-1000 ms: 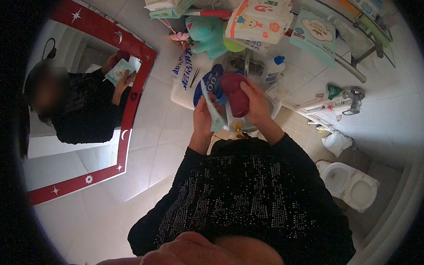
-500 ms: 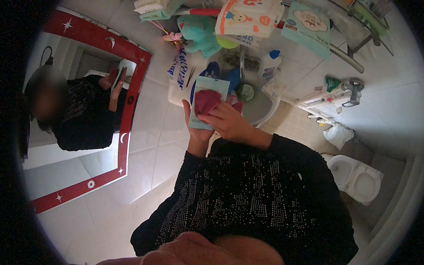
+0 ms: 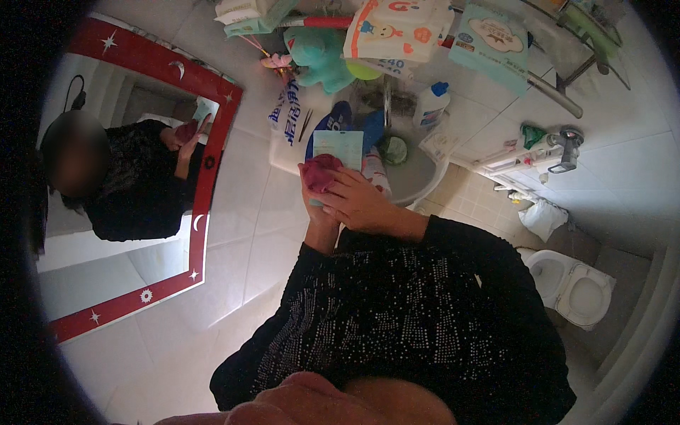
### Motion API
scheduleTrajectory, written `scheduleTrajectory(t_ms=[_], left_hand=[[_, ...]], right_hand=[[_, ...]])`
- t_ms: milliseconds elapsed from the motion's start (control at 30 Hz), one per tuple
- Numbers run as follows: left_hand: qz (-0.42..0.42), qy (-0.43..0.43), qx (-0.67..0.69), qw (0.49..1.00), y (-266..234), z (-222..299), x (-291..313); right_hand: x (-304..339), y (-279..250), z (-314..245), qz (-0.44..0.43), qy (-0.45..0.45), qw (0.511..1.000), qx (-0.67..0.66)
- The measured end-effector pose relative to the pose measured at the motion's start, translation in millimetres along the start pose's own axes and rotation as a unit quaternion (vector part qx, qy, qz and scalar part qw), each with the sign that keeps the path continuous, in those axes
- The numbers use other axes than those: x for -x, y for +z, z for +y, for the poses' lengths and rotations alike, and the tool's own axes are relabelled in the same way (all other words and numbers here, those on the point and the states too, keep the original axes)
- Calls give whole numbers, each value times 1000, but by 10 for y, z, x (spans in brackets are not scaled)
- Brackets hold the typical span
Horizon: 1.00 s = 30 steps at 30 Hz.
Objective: The person repeatedly wipes the surfaces of several small rectangular packages with a pink cloth in a bathroom. They pick up each package from a shelf, wipe it on multiple sides, and place it back on the shelf, repeating this process for multiple items.
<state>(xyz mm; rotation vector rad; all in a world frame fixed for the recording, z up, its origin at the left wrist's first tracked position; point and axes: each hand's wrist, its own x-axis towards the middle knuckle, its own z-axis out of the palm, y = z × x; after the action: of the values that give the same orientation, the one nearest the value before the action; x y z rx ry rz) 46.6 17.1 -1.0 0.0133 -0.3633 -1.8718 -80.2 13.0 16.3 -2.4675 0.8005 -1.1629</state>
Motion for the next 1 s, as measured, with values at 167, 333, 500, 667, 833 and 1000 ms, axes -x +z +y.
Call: scheduleTrajectory(t_ms=[167,333,500,667,833,1000], left_hand=[[227,-34,4,973,115,-86,-36],[182,-20,12,983,136,-86,-45],[206,26,-13,978,-185,70,-8],[271,46,-36,961,-206,26,-24],[249,25,-42,967,-396,33,23],[244,22,-45,969,-344,-14,-10]], right_hand=[[-265,-199,377,-15,98,994,52],[-148,-91,223,35,68,997,-7],[137,-51,-87,-85,71,983,-148],[101,-81,-43,-67,68,980,-174],[127,-66,-43,-69,72,981,-164],[164,-9,13,-78,72,987,-122]])
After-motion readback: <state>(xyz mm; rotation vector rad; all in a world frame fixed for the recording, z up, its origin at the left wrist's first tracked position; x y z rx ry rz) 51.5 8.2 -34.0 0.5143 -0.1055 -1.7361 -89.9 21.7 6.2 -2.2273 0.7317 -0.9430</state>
